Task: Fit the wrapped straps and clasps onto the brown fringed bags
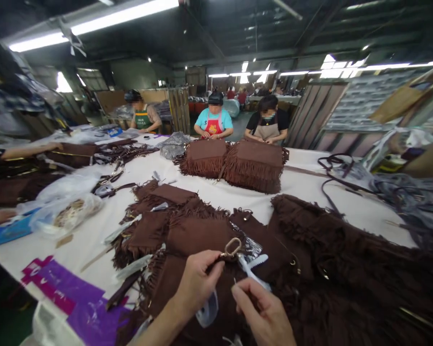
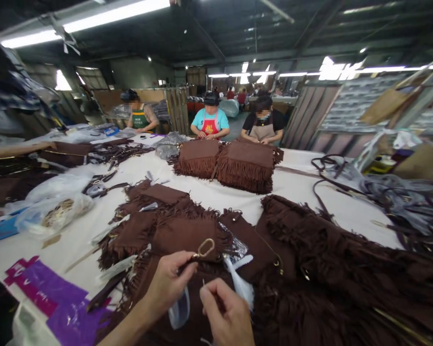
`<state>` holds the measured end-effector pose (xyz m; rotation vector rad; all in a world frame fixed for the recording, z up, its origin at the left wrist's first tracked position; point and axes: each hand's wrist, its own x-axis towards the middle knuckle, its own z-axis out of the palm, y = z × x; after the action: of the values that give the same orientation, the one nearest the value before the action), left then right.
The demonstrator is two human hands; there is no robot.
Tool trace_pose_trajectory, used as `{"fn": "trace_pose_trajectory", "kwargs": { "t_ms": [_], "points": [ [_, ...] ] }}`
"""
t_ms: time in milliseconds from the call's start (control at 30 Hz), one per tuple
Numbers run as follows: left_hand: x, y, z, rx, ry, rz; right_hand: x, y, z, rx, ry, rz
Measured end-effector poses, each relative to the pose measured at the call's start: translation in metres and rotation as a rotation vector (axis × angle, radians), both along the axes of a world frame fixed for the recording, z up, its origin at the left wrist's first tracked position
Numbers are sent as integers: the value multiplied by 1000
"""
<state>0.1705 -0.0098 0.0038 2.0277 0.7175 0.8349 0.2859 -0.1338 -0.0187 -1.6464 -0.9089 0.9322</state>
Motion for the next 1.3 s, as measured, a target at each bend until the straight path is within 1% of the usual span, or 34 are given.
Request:
{"fn": "trace_pose_trajectory", "kwargs": {
  "t_ms": [100, 233, 300, 367, 433, 500, 567, 633, 700, 767, 833, 867, 900, 933, 1000, 1067, 1100, 1133, 1200, 1233, 1300],
  "points": [
    [-20, -28, -11, 59, 6, 6, -15, 4, 10, 21, -20, 22],
    [-41, -47, -23, 114, -3, 9, -29, -1, 16, -1, 20, 78],
    [-49, -53, -28, 151, -2, 8, -32, -3, 14, -7, 70, 118],
    [-56, -59, -32, 174, 1, 7, -34, -5, 7, -34, 185, 149],
    [-62, -67, -36, 163, 5, 4, -36, -7, -1, -64, 342, 152],
    [-65, -76, -39, 113, 10, -13, -39, -11, -11, -60, 477, 142],
    [-67, -87, -42, 24, -2, -39, -42, -17, -19, -33, 546, 140],
    [-68, -95, -45, -111, -25, -59, -46, -24, -26, -8, 559, 154],
    [-67, -101, -50, -305, -50, -96, -48, -31, -35, -11, 549, 166],
    [-66, -104, -56, -538, -80, -125, -50, -37, -45, -44, 533, 190],
    [-65, -103, -65, -730, -90, -95, -52, -43, -57, -80, 505, 220],
    [-64, -103, -69, -754, -79, -57, -52, -45, -63, -92, 484, 233],
    [-64, -101, -72, -715, -58, -15, -52, -47, -68, -96, 456, 237],
    [-65, -99, -73, -616, -33, 18, -51, -48, -72, -88, 418, 220],
    [-67, -95, -72, -326, 21, 50, -47, -51, -76, -46, 270, 119],
    [-69, -91, -65, -87, 66, 50, -41, -54, -75, 30, -3, -24],
    [-69, -90, -60, -16, 85, 38, -39, -55, -74, 78, -164, -69],
    [-68, -90, -55, 31, 97, 19, -37, -56, -72, 129, -316, -74],
    [-64, -91, -44, 65, 91, -24, -36, -55, -67, 237, -527, 12],
    [-62, -91, -40, 62, 79, -39, -37, -54, -65, 284, -575, 66],
    [-58, -88, -34, 33, 49, -53, -38, -51, -61, 341, -590, 134]
  ]
}}
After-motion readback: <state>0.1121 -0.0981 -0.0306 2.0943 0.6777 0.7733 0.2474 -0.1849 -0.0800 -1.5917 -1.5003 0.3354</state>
